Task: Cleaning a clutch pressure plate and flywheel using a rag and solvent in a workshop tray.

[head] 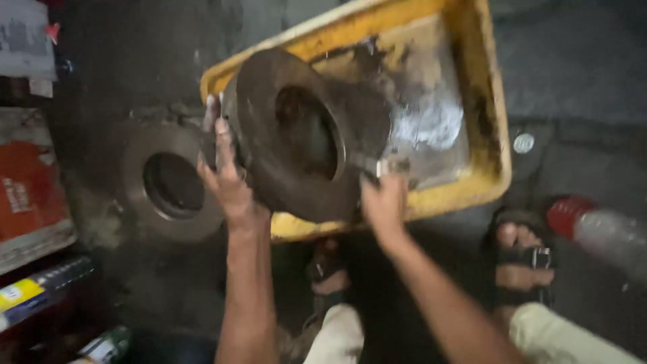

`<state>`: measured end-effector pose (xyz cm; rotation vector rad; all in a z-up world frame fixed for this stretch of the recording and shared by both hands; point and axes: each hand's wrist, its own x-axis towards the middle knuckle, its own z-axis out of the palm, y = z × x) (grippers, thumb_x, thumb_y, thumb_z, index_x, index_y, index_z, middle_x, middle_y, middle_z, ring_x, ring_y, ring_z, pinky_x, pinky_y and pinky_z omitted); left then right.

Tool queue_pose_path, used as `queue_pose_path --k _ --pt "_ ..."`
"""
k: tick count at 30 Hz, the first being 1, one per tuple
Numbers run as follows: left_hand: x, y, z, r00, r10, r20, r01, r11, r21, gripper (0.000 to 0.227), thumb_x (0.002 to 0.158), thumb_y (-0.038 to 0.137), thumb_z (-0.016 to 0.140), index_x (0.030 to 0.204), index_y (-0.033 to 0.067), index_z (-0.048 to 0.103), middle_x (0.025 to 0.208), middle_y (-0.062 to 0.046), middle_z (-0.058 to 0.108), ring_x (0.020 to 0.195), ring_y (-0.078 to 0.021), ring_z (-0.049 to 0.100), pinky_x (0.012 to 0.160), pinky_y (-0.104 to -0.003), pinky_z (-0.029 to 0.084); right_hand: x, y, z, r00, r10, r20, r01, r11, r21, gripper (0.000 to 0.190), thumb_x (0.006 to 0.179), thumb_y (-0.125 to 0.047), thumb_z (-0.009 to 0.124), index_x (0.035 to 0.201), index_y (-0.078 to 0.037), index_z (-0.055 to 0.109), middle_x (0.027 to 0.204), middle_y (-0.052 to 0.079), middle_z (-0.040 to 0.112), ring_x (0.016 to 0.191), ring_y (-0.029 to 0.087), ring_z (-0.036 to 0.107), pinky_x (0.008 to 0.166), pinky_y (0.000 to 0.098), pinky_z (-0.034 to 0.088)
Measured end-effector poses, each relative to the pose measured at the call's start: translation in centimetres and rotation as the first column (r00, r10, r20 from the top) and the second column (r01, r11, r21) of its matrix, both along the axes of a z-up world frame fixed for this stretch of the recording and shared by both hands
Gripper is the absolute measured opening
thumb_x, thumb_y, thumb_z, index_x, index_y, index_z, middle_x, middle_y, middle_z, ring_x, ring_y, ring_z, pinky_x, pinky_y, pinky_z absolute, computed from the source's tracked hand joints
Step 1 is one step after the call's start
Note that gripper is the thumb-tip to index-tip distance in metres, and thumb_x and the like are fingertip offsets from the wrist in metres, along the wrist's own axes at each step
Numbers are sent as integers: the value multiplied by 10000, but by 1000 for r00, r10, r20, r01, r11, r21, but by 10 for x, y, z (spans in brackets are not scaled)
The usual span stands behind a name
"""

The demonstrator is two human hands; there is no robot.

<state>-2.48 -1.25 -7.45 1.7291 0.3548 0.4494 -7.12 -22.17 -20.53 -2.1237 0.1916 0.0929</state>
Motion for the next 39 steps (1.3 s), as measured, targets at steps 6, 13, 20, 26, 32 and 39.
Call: queue_pose_path --k 6,13,20,26,32,39 --pt "4 -5 8 999 40 -1 -40 981 -187 508 1102 287 582 1481 -50 544 1549 -200 551 1431 -293 554 1231 -425 462 -4 2 -43 996 8 -87 4 990 138 177 866 -133 777 1019 -46 773 819 154 724 725 260 669 698 384 517" --pt "6 -20 19 997 -46 -67 67 933 354 474 1183 314 440 1505 -22 531 1592 -197 536 1496 -287 527 1305 -412 426 2 2 -7 931 -66 -359 205 907 367 273 871 -148 739 1138 -149 800 840 82 782 652 147 649 642 338 506" --pt "4 -20 21 996 -85 -17 86 992 89 475 1158 285 478 1504 -38 512 1588 -207 529 1476 -306 531 1270 -441 447 103 34 -33 998 -19 -60 33 970 240 228 874 -162 775 1100 -139 803 894 66 795 760 170 737 697 334 553" --pt "6 -12 28 999 -46 -7 46 998 -31 512 1134 302 512 1491 -64 524 1558 -201 554 1451 -283 549 1243 -433 474 84 35 -49 999 -18 -46 28 972 235 223 850 -150 765 1067 -118 807 871 86 796 756 162 741 718 354 558" --pt "5 -14 36 996 -68 -63 65 997 -45 526 1113 292 516 1493 -72 524 1529 -211 579 1426 -284 566 1228 -423 450 162 79 -2 992 -94 -81 115 942 314 225 859 -175 773 1073 -114 800 809 102 790 685 128 701 662 329 546" --pt "6 -3 36 989 -10 -147 -2 997 -82 519 1079 301 521 1483 -23 558 1359 -225 621 1257 -280 584 1095 -395 462 172 85 -41 978 -94 186 46 967 250 253 807 -165 785 1046 -89 813 917 102 804 800 144 754 742 308 573"
